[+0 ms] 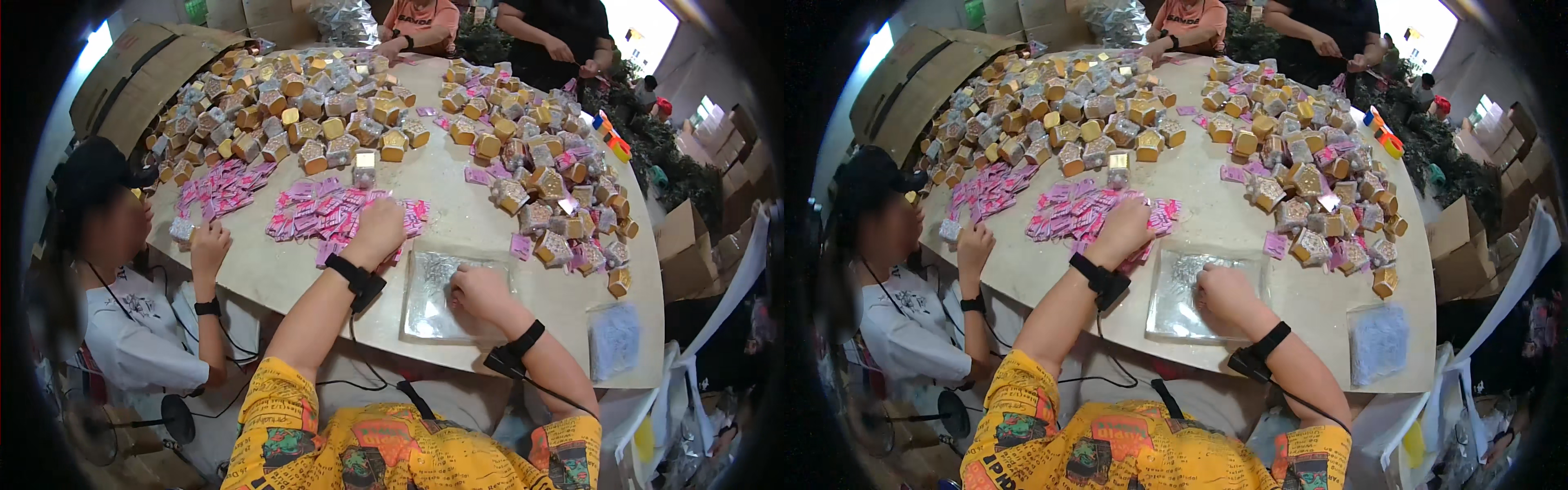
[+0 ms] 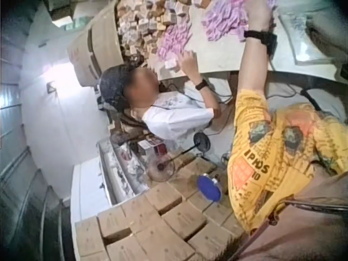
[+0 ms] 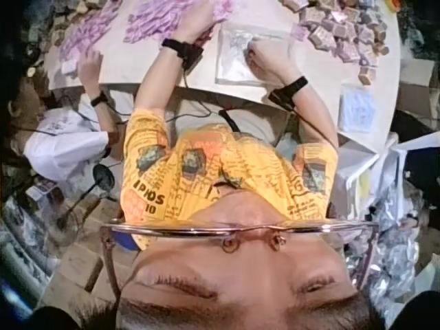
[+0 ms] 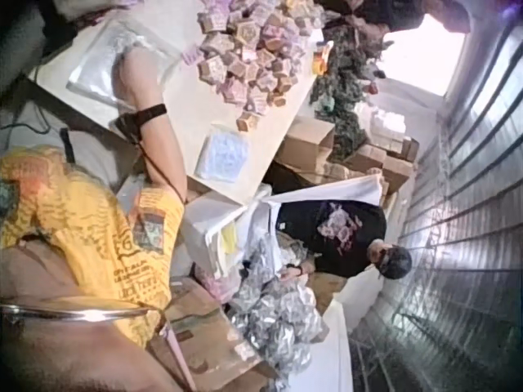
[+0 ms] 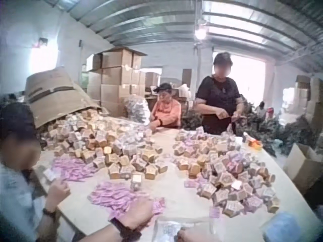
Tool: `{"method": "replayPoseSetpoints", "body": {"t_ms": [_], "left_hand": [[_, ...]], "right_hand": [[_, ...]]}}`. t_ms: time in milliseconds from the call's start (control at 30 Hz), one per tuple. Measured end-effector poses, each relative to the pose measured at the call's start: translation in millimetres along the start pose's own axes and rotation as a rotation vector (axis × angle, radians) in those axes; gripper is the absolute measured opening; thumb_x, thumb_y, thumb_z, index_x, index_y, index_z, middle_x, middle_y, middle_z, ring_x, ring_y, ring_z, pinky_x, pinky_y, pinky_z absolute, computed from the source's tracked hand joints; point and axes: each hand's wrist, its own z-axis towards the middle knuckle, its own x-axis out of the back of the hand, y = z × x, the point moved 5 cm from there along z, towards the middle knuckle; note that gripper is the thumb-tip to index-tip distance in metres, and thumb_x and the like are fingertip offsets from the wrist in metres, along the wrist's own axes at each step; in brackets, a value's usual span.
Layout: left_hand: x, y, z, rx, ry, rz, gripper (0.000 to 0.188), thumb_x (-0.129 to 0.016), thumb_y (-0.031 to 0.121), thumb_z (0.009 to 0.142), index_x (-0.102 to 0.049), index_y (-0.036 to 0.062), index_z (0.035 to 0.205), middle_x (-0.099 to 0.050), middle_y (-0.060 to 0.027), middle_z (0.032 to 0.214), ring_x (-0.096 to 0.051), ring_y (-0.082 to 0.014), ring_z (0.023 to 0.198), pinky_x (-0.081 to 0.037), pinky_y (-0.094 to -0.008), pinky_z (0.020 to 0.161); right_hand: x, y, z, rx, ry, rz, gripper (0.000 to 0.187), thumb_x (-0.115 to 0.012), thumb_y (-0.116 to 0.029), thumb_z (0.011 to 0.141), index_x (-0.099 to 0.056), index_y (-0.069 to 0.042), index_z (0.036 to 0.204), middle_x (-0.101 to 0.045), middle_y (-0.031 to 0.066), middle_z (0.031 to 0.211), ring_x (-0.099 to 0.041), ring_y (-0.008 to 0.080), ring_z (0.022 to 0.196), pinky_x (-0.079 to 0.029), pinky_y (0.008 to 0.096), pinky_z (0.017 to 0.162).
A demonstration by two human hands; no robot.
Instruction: The person sits at a table and repeatedly picks up small, individually wrapped candies and pink paper tags. They place the items into clear plastic bags and tie them shut with small rubber bands. The finished packages are placed on the table alongside other completed units.
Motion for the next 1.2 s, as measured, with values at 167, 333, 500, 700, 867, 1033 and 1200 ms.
{"method": "replayPoseSetpoints", "body": {"t_ms": [167,333,500,700,867,1033,1200], "left_hand": [[11.3,-3.6,-8.3,-0.089,0.268,-0.143,0.042,-0.073,0.03,0.072,-0.065,-0.0011,0.1,-0.059,-0.0207,0.098,-0.055,-0.0349,0.098,-0.045,-0.0425,0.089],[41.7,-5.5,-14.9,-0.078,0.405,-0.595,0.042,-0.072,0.026,0.076,-0.064,-0.0016,0.108,-0.064,-0.0139,0.094,-0.06,-0.0255,0.089,-0.047,-0.034,0.083],[37.3,8.2,-25.2,0.146,0.15,-1.277,0.036,-0.069,0.02,0.083,-0.063,-0.0023,0.111,-0.066,-0.006,0.093,-0.061,-0.0116,0.083,-0.048,-0.0241,0.074],[22.4,33.1,-37.8,0.207,-0.023,-1.461,0.031,-0.066,0.022,0.085,-0.064,0.0007,0.107,-0.066,-0.0028,0.087,-0.059,-0.0076,0.077,-0.043,-0.0205,0.068],[-1.1,43.7,-39.0,0.219,-0.111,-1.616,0.022,-0.065,0.021,0.087,-0.065,0.0055,0.102,-0.065,-0.0008,0.086,-0.059,-0.0063,0.073,-0.046,-0.0191,0.063],[-10.5,55.1,-38.8,0.29,-0.176,-1.684,0.021,-0.064,0.024,0.088,-0.063,0.0065,0.098,-0.065,-0.0018,0.083,-0.06,-0.0083,0.071,-0.048,-0.0212,0.064],[-13.4,62.9,-39.8,0.334,-0.17,-1.713,0.021,-0.063,0.025,0.089,-0.061,0.0066,0.1,-0.065,-0.0022,0.083,-0.06,-0.0096,0.07,-0.049,-0.0224,0.064]], "right_hand": [[18.2,6.8,-19.6,0.025,0.21,0.1,0.006,-0.064,-0.011,0.073,-0.065,-0.006,0.077,-0.06,0.0101,0.082,-0.06,0.0328,0.073,-0.049,0.0413,0.065],[55.1,4.1,-35.1,-0.14,0.316,0.481,0.006,-0.062,-0.005,0.074,-0.065,-0.004,0.08,-0.06,0.0099,0.078,-0.06,0.0234,0.067,-0.048,0.0335,0.061],[33.4,23.9,-38.4,-0.271,0.3,0.967,0.007,-0.064,-0.004,0.08,-0.063,0.003,0.081,-0.062,0.0046,0.07,-0.059,0.0103,0.059,-0.048,0.0235,0.055],[23.8,26.6,-39.5,-0.287,0.224,0.966,0.011,-0.062,0.0,0.083,-0.065,0.003,0.093,-0.065,0.0045,0.076,-0.061,0.009,0.062,-0.05,0.0222,0.057],[33.0,18.9,-41.4,-0.288,0.238,0.851,0.018,-0.061,0.0,0.082,-0.065,0.006,0.099,-0.066,0.0067,0.075,-0.063,0.0107,0.063,-0.051,0.0239,0.06],[47.8,21.1,-47.8,-0.298,0.393,0.911,0.015,-0.06,-0.001,0.083,-0.066,0.005,0.095,-0.067,0.0088,0.075,-0.064,0.0119,0.064,-0.051,0.0244,0.058],[61.0,17.5,-41.1,-0.303,0.485,1.044,0.011,-0.06,-0.001,0.083,-0.066,0.005,0.09,-0.065,0.0068,0.073,-0.063,0.0107,0.063,-0.051,0.0226,0.057]]}}
